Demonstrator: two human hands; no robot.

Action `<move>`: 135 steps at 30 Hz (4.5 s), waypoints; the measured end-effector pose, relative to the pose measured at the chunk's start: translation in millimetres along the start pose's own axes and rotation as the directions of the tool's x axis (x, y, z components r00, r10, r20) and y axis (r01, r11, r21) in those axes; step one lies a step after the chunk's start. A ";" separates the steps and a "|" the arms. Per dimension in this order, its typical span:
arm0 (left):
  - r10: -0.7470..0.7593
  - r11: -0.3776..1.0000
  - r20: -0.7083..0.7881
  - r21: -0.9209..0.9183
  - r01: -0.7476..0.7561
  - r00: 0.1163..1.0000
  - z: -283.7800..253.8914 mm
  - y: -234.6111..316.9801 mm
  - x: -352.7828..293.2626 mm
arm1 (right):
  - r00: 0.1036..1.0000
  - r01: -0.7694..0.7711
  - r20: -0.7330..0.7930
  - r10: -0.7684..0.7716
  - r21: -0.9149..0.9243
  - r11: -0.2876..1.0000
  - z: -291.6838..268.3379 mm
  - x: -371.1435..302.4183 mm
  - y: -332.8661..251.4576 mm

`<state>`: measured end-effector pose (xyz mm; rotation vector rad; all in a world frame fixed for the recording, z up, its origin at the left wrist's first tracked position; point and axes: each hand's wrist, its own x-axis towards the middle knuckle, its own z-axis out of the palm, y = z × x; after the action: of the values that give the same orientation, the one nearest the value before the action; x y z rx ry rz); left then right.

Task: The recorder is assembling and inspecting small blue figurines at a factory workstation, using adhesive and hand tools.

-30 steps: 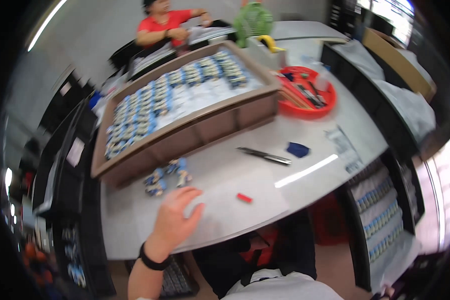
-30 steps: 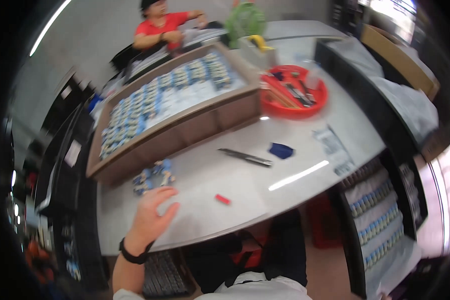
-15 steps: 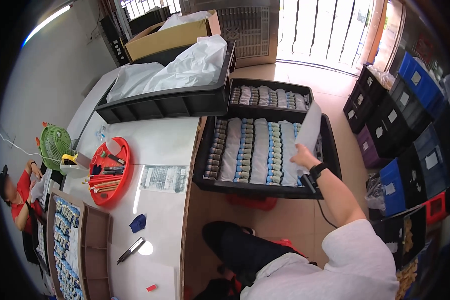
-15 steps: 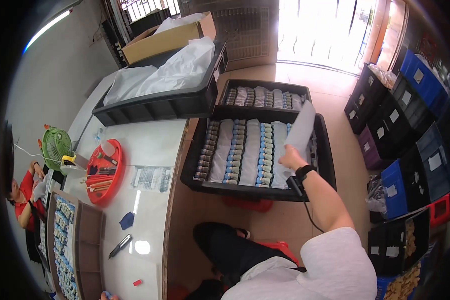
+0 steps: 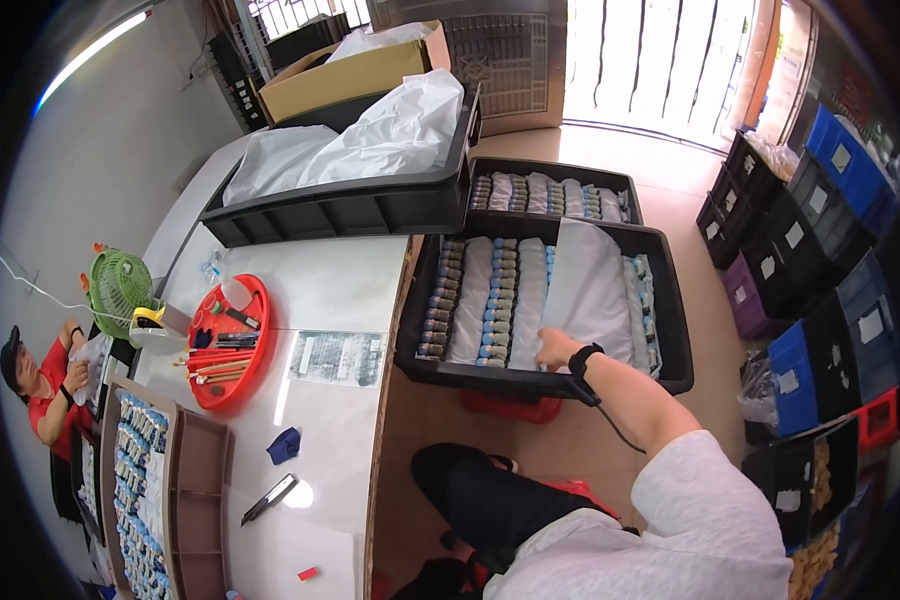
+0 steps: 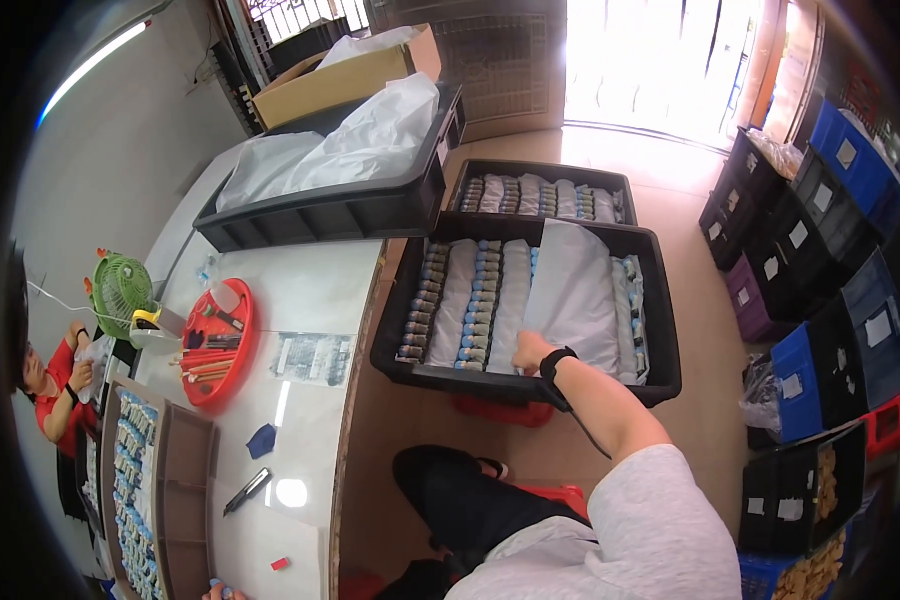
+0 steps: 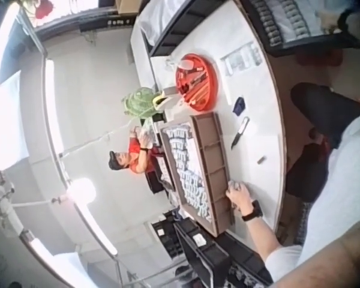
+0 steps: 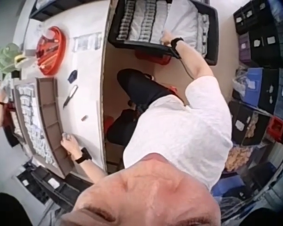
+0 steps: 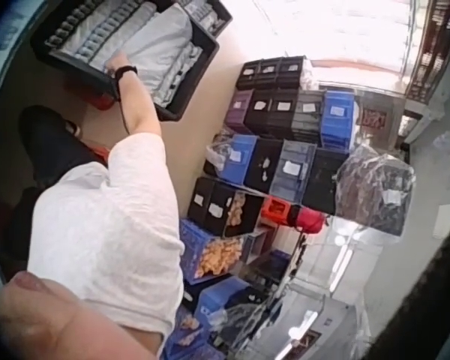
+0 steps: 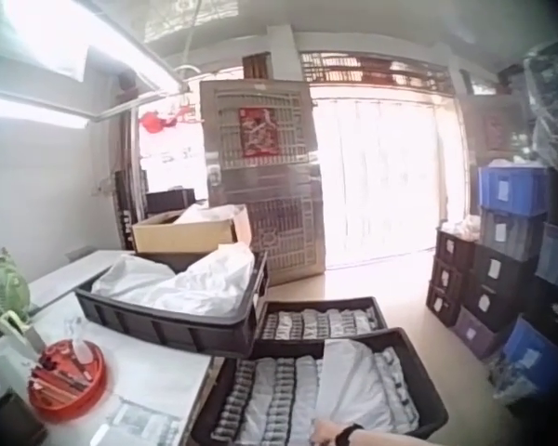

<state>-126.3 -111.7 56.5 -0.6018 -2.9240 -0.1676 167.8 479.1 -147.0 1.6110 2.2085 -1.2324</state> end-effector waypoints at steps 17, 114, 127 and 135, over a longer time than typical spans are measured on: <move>-0.357 0.604 -0.007 -0.765 0.225 0.934 -85.8 73.0 -108.9 | 0.642 -0.286 -0.744 0.184 -0.010 0.958 -86.4 53.2 72.8; -0.145 0.220 0.239 -0.938 0.267 0.960 -4.8 187.5 -85.3 | 0.060 0.991 -0.360 -0.931 0.131 0.014 49.2 -215.3 -208.2; -0.174 0.256 0.225 -0.930 0.265 0.959 -10.5 192.9 -83.5 | 0.748 0.098 -0.653 -0.119 -0.069 0.993 -69.2 47.1 68.6; -0.191 0.293 0.215 -0.919 0.264 0.958 -13.2 195.4 -87.4 | 0.881 0.065 -0.467 -0.076 -0.041 0.997 -61.0 62.6 79.4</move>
<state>32.8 31.3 69.9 -0.2294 -2.6154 -2.0484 229.4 573.3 -183.0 2.0078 2.5617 -0.8909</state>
